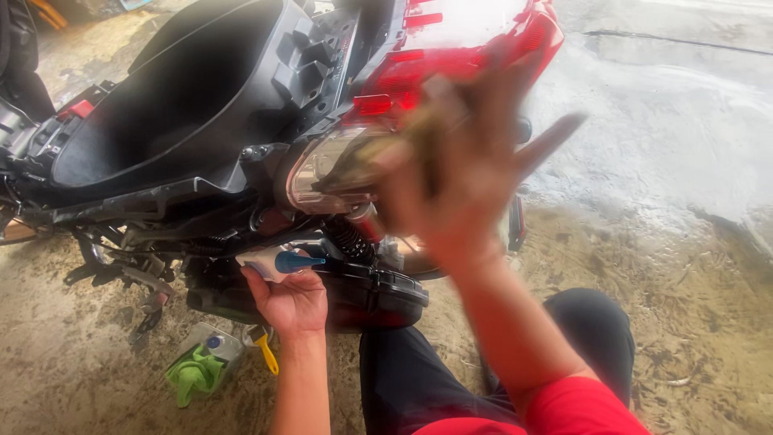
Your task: The person applies a liquid from a white bottle with a blue nozzle onto a cloth and wipes the rear taillight, side panels, and under-seat area of a motorcycle. The person repeatedly applies liquid and wipes different sections of the rear bodywork.
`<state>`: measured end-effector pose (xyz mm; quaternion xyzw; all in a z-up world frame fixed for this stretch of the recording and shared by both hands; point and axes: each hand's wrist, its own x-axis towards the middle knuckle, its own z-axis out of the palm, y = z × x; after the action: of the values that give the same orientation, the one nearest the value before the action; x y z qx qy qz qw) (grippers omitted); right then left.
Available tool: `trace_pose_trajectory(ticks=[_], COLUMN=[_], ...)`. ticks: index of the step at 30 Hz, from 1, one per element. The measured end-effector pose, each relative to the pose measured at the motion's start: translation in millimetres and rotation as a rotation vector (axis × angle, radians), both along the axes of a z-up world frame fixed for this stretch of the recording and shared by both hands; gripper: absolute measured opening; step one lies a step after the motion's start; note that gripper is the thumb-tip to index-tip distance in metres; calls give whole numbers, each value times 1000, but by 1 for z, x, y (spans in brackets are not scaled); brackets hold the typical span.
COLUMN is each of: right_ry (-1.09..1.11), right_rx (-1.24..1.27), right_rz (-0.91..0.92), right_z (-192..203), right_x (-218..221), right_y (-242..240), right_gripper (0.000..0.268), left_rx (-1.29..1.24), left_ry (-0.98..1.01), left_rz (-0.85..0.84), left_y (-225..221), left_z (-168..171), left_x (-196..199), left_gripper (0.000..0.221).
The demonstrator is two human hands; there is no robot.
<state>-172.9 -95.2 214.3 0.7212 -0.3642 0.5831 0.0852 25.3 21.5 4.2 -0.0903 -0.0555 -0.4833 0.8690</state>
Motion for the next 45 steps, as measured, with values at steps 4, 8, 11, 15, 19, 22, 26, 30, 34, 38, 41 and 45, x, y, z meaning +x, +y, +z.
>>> trace_pose_trajectory(ticks=[4, 8, 11, 15, 19, 22, 26, 30, 34, 38, 41, 45], right_ry=[-148, 259, 60, -430, -558, -348, -1027, -813, -443, -809, -904, -1330], right_rx=[94, -274, -494, 35, 120, -6, 252, 536, -19, 331, 287, 796], right_rz=[29, 240, 99, 190, 496, 428, 1157, 678, -111, 531, 805, 1243], right_z=[56, 18, -15, -28, -39, -59, -46, -23, -68, -118, -82, 0], right_x=[-3, 26, 14, -28, -11, 9, -9, -46, -38, -10, -15, -48], right_y=[5, 32, -2, -67, -33, 7, -71, -186, -145, -50, -72, -154], right_gripper=[30, 27, 30, 51, 60, 66, 52, 41, 36, 51, 61, 76], left_rx=[-49, -100, -68, -49, -32, -18, 38, 10, -15, 46, 22, -37], left_ry=[69, 66, 53, 11, 34, 31, 19, 86, 45, 10, 11, 48], left_rz=[-58, -177, -200, -221, -221, -235, -226, -274, -266, -273, -288, -333], left_y=[-2, -15, -18, -10, -14, -16, -17, -16, -23, -26, -33, -29], left_z=[-2, -2, 5, 2, 2, -1, -1, 3, 5, 8, 15, 14], left_x=[-7, -30, -34, -32, -43, -56, -58, -62, -76, -85, -92, -99], left_gripper=[39, 41, 42, 42, 40, 42, 44, 48, 41, 46, 46, 44])
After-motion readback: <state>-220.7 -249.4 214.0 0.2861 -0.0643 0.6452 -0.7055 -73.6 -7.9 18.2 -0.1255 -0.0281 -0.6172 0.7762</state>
